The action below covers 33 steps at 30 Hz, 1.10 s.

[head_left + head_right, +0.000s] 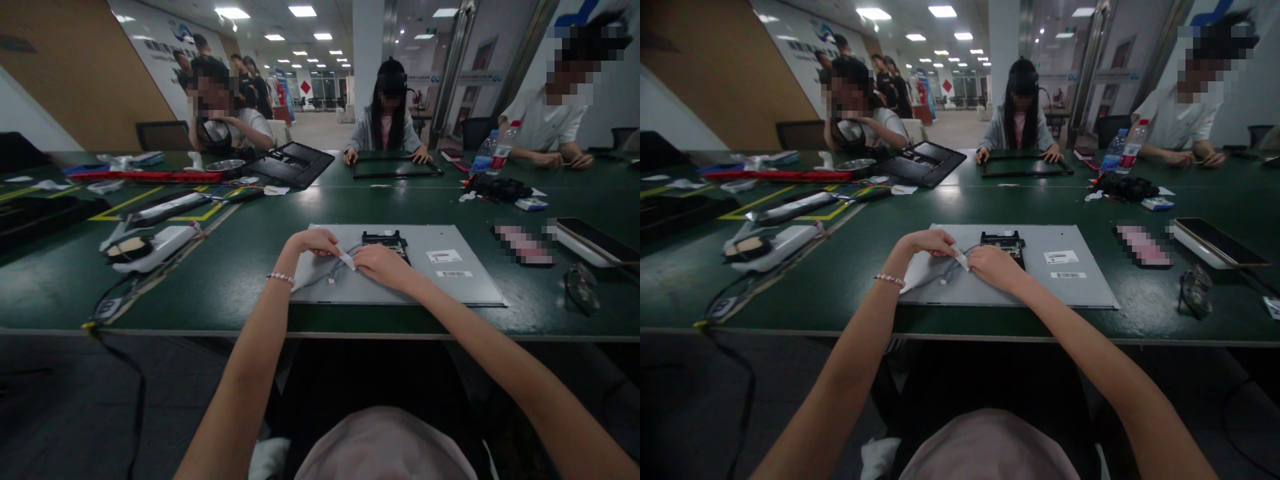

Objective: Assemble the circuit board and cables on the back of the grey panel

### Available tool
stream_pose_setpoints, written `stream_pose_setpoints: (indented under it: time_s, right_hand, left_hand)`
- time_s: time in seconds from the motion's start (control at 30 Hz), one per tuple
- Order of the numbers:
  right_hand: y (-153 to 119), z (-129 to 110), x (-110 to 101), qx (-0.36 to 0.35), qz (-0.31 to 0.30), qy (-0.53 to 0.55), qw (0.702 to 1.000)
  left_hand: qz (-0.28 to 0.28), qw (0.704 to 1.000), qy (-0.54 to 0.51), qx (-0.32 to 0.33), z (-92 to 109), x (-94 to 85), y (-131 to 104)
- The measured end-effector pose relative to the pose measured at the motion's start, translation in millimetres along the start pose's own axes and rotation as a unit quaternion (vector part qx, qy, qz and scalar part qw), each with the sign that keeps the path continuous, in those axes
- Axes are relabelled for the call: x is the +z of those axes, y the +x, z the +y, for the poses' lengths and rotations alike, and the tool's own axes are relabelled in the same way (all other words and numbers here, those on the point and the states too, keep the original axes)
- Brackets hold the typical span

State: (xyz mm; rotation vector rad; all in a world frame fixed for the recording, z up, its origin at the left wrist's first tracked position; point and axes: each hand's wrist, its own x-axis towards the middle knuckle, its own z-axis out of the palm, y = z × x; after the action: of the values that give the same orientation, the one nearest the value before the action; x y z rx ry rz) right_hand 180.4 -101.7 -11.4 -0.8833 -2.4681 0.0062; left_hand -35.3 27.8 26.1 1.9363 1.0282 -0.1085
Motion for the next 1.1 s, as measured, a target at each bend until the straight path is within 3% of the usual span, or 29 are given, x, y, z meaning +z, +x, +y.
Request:
stream_pose_setpoints:
  time_s: [0.17,0.3,0.4,0.47,0.7,1.1]
  right_hand:
    - [0,-3,0,0.000,-0.021,-0.024,0.999]
    - [-2,-3,1,0.001,-0.021,-0.026,0.999]
    - [-3,-2,3,-0.015,-0.009,-0.020,1.000]
    - [-4,-1,4,-0.028,0.005,-0.013,1.000]
    - [-3,-4,5,-0.037,0.011,-0.015,0.999]
    - [-2,-6,3,-0.039,-0.031,-0.055,0.997]
  left_hand:
    - [0.049,0.998,0.028,-0.001,-4,1.0,5]
    - [0.098,0.990,0.071,0.074,-5,0.5,9]
    - [0.081,0.978,0.115,0.151,-1,1.2,10]
    - [0.059,0.975,0.135,0.168,4,2.6,9]
    - [0.081,0.968,0.192,0.141,13,8.0,3]
    - [0.032,0.982,0.155,0.102,5,8.7,8]
